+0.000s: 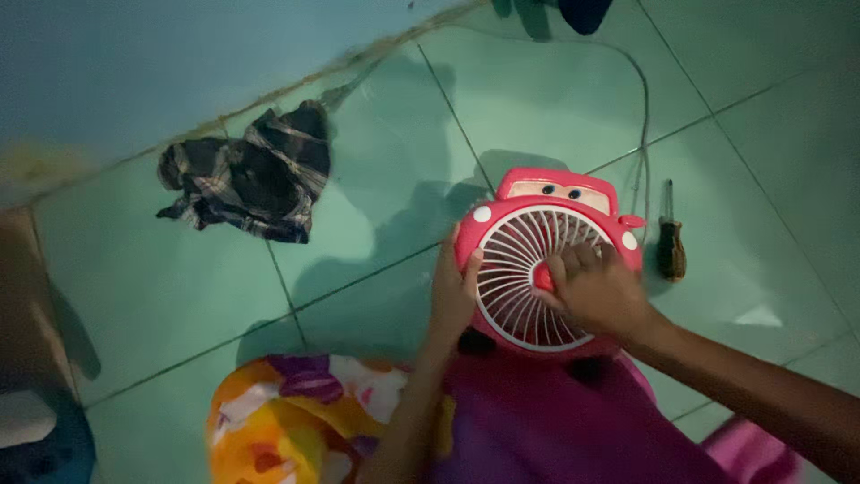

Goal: The person uses a screwdriver to remove screws from the front and rear grilles of a pink electric fan. They detach the front grille, then the rear grille, exposing the fan blades and motor housing.

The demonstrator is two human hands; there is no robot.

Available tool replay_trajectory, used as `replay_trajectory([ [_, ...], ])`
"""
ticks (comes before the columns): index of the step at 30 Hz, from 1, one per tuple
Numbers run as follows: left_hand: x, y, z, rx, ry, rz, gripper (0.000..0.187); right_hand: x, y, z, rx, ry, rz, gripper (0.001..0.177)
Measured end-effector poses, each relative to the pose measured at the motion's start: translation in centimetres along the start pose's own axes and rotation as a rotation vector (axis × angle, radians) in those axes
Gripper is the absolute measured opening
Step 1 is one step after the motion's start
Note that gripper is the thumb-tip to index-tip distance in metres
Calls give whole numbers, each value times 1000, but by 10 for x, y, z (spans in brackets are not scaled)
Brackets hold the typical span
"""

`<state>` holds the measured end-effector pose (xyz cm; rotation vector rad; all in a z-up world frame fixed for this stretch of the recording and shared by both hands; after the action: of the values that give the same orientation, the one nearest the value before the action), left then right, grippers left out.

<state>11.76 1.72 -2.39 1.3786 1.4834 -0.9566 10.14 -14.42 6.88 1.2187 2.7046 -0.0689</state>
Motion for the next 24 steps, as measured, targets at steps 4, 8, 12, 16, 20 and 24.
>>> replay_trajectory([
  [4, 17, -3, 1, 34, -5, -149, 65, -2, 6, 28, 240, 84, 106, 54],
  [8, 19, -9, 0, -38, 15, -170, 67, -10, 7, 17, 211, 194, 192, 51],
  [12, 23, -16, 1, -65, -20, -189, 67, -12, 8, 20, 332, 228, 220, 49],
  [16, 19, -25, 1, -125, -8, -193, 67, -15, 5, 22, 349, 241, 248, 50],
  [20, 12, -32, -6, -176, 29, -176, 67, -12, 12, 0, 82, 253, 228, 44],
  [24, 8, -37, -4, -194, 7, -162, 66, -11, 5, 13, 196, 217, 235, 44],
])
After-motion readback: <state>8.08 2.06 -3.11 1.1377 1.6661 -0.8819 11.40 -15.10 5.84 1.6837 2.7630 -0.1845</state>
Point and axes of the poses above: each hand's wrist, its own y-axis towards the middle knuckle, its own z-axis out of the palm, x = y × z, the point moved 10 cm from there along y, towards the middle knuckle, and after that the axes turned 4 degrees about y, right-handed, at the moved point
